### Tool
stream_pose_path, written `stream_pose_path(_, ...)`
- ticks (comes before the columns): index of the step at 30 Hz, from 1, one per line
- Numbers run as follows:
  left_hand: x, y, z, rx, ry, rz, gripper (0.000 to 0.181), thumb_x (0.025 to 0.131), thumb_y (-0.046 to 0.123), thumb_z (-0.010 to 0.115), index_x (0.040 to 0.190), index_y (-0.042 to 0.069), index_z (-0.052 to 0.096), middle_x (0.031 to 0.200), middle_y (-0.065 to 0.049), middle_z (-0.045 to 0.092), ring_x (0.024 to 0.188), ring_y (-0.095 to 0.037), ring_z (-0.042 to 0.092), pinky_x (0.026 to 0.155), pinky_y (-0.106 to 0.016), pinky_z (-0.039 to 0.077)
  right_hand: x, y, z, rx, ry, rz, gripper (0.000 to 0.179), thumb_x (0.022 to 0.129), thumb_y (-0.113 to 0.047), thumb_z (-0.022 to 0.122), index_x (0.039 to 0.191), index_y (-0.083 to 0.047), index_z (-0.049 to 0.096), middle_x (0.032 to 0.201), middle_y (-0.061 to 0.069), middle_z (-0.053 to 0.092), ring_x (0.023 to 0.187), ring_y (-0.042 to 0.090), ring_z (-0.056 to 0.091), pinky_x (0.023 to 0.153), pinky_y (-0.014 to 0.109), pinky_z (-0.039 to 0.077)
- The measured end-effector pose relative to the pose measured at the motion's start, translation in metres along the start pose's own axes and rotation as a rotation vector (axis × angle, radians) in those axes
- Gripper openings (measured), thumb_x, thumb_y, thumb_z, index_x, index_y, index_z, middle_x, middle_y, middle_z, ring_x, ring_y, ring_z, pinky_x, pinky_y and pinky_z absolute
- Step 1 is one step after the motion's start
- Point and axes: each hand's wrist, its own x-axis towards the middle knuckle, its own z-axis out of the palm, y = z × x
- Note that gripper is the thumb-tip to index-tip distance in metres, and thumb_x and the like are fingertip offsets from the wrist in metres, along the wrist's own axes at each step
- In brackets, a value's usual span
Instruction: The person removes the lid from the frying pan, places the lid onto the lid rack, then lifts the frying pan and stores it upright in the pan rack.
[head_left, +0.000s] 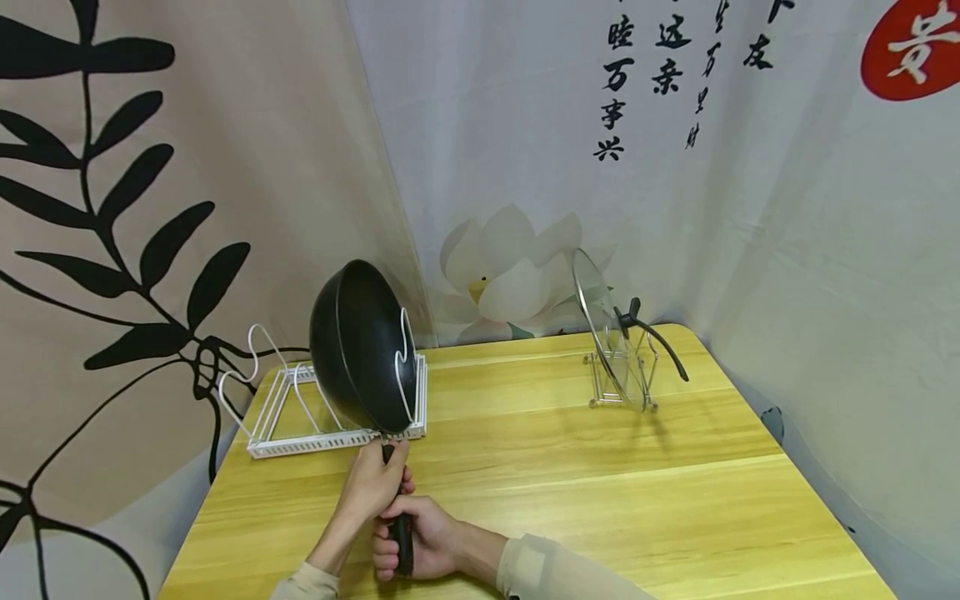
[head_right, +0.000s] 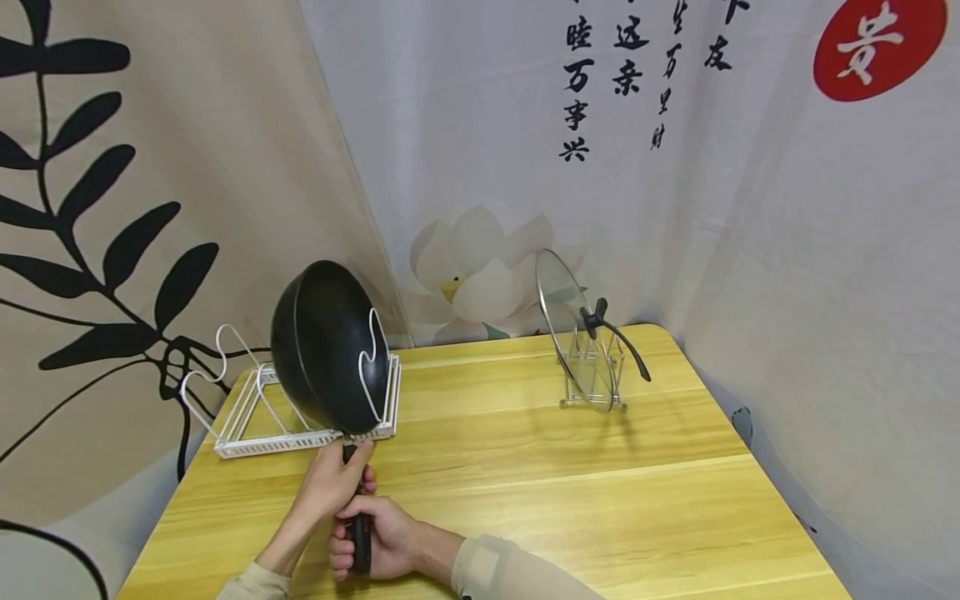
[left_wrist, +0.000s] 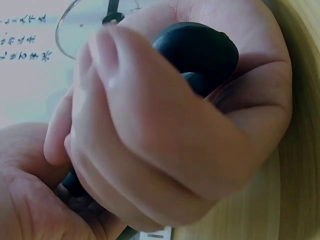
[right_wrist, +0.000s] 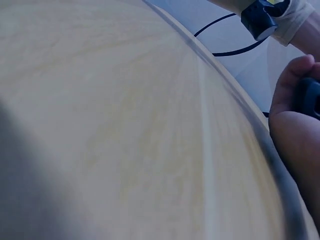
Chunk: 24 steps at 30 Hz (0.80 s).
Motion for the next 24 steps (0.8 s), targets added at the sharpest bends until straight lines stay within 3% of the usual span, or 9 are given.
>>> stream_pose_path(7,0.001,0.0,0.0,0.014,0.01,-0.006,0.034,0.116,0.026,0.061,0.09,0.008,0.073,0.071,-0.003,0.075,0.065,-0.016,0.078,0.072,-0.026,0.056,0.001,-0.002,0.0,0.016,-0.009,0.031,0.024,0.103,-0.039,0.04,0.086,-0.025,0.048,0.08,-0.009,0.043,0.076,0.012,0.043,0.082,0.029,0.036)
stream_pose_path(15,0.001,-0.002,0.0,0.061,0.017,0.006,0.035,0.114,0.029,0.064,0.086,0.011,0.075,0.07,0.0,0.075,0.066,-0.012,0.069,0.071,-0.027,0.05,-0.006,-0.004,0.0,-0.002,0.06,0.018,0.033,0.107,-0.04,0.042,0.111,-0.024,0.071,0.1,-0.01,0.072,0.097,0.01,0.069,0.092,0.026,0.057)
stream_pose_path(24,0.002,-0.002,-0.001,0.126,0.063,0.032,0.031,0.109,0.036,0.073,0.086,0.016,0.075,0.073,0.001,0.071,0.071,-0.015,0.065,0.07,-0.031,0.049,-0.011,-0.007,-0.002,-0.021,0.042,-0.016,0.037,0.109,-0.04,0.044,0.122,-0.019,0.072,0.117,-0.008,0.077,0.109,0.011,0.073,0.1,0.028,0.058)
